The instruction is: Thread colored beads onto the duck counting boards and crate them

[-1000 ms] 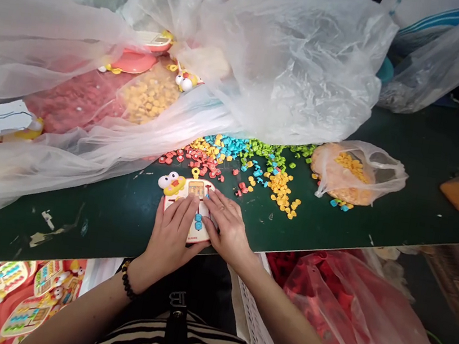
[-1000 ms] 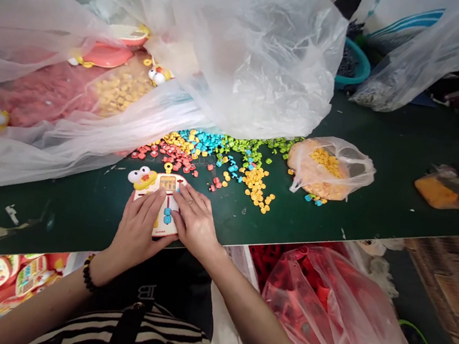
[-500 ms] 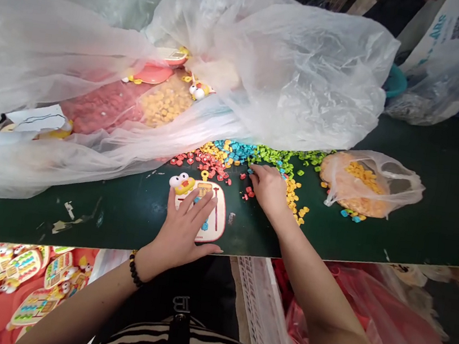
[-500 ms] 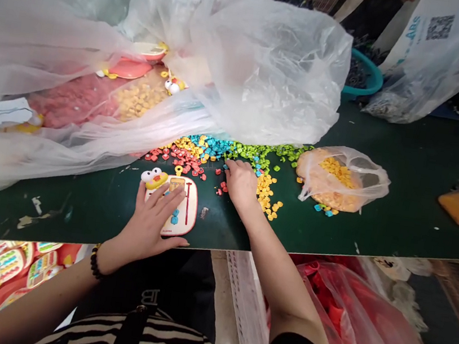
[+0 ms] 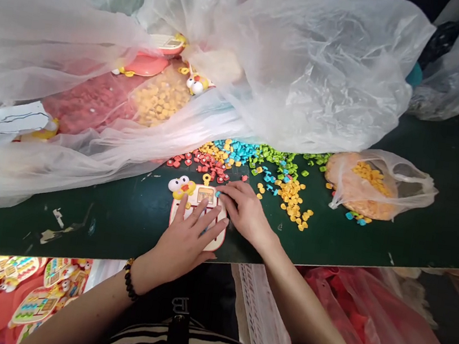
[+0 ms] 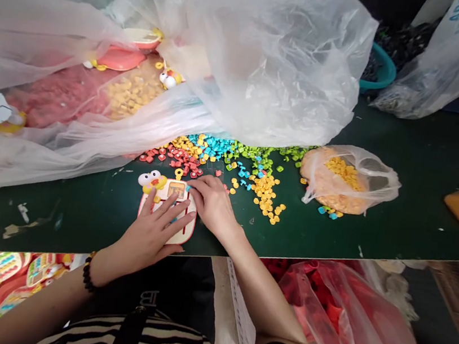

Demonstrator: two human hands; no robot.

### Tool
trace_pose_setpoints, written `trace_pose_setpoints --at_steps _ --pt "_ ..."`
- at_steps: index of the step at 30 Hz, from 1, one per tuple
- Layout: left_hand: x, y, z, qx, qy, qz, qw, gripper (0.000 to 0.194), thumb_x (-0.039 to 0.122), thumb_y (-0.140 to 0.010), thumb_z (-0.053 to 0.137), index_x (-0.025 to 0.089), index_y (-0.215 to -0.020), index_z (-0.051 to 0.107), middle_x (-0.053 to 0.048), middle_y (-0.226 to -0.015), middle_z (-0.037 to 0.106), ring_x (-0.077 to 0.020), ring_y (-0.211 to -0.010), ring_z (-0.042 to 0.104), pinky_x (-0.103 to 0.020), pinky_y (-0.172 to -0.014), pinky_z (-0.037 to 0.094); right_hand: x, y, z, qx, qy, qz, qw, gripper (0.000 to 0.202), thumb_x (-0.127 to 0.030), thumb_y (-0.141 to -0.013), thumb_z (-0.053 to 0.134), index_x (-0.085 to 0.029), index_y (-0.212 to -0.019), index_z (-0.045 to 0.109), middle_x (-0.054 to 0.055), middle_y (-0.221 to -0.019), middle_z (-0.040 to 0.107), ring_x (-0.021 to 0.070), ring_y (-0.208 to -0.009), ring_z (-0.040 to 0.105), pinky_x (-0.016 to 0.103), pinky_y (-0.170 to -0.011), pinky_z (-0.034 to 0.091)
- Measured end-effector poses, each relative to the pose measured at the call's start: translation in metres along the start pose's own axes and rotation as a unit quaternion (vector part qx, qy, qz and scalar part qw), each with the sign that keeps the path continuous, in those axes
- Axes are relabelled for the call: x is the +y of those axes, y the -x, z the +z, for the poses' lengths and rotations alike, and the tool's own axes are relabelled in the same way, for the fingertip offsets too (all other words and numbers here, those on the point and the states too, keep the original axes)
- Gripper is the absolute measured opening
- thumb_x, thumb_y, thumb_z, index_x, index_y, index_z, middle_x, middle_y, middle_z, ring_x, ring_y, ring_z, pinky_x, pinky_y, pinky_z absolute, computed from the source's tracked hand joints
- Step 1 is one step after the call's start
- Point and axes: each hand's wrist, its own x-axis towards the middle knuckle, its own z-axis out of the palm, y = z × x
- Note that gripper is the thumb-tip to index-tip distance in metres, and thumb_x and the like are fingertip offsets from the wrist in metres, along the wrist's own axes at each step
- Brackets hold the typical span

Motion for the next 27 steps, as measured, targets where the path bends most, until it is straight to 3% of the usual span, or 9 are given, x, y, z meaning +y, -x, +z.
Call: trace_pose_setpoints --at_steps 5,8,10,15,19,23,27 --pt "-0.005 0.005 0.004 0.043 0.025 0.021 0.999 0.072 0.045 -0.081 0.065 0.018 -0.142 0.036 -0.020 -0.149 0.037 -0.0304 -0.140 0.032 -0.061 -0.115 0.013 -0.001 0.011 0.005 0.055 0.055 0.004 0.997 0.032 -0.026 -0.096 0.044 -0.024 -0.120 0.065 0.008 -0.108 0.070 0.0223 -0.100 0.063 0.040 -0.088 0.052" --pt "-0.006 0.006 0.008 0.071 0.024 -0.023 0.997 0.086 0.055 -0.079 0.063 0.010 -0.144 0.029 -0.022 -0.148 0.038 -0.0333 -0.143 0.025 -0.060 -0.115 0.012 -0.006 0.020 0.009 0.041 0.081 -0.015 0.996 0.035 -0.025 -0.097 0.041 -0.026 -0.126 0.060 0.006 -0.123 0.067 0.0223 -0.114 0.061 0.041 -0.096 0.049" --pt "-0.007 0.005 0.009 0.072 0.034 -0.038 0.996 0.089 0.060 -0.078 0.060 0.007 -0.143 0.030 -0.021 -0.144 0.044 -0.0324 -0.141 0.029 -0.058 -0.117 0.009 -0.010 0.026 0.014 0.022 0.120 -0.016 0.992 0.037 -0.024 -0.097 0.041 -0.025 -0.131 0.056 0.006 -0.130 0.062 0.0234 -0.122 0.056 0.042 -0.098 0.047" --pt "-0.008 0.002 0.009 0.066 0.074 -0.037 0.994 0.075 0.058 -0.078 0.063 0.013 -0.135 0.044 -0.017 -0.138 0.052 -0.0284 -0.133 0.044 -0.056 -0.118 0.004 -0.016 0.036 0.026 0.010 0.178 0.012 0.984 0.043 -0.021 -0.097 0.041 -0.023 -0.140 0.046 0.006 -0.137 0.056 0.0248 -0.134 0.044 0.043 -0.103 0.042" --pt "-0.009 0.000 0.006 0.051 0.091 -0.037 0.994 0.071 0.055 -0.079 0.063 0.014 -0.134 0.045 -0.018 -0.138 0.052 -0.0295 -0.132 0.045 -0.058 -0.117 0.002 -0.017 0.039 0.032 0.012 0.183 0.022 0.983 0.048 -0.019 -0.096 0.040 -0.020 -0.143 0.041 0.008 -0.141 0.051 0.0243 -0.137 0.040 0.042 -0.105 0.040" --pt "-0.011 0.000 0.005 0.033 0.104 0.004 0.994 0.064 0.048 -0.083 0.061 0.017 -0.136 0.042 -0.015 -0.137 0.054 -0.0282 -0.130 0.047 -0.062 -0.114 -0.005 -0.019 0.043 0.035 0.027 0.169 0.040 0.984 0.048 -0.020 -0.096 0.039 -0.018 -0.144 0.039 0.010 -0.142 0.050 0.0242 -0.138 0.039 0.041 -0.105 0.040" --pt "-0.011 0.004 0.008 0.067 0.101 0.008 0.993 0.061 0.047 -0.083 0.062 0.017 -0.134 0.044 -0.013 -0.129 0.058 -0.0259 -0.123 0.052 -0.059 -0.116 0.009 -0.028 0.051 0.033 0.015 0.133 0.048 0.990 0.047 -0.022 -0.097 0.036 -0.016 -0.143 0.040 0.011 -0.144 0.048 0.0256 -0.139 0.037 0.043 -0.104 0.042"
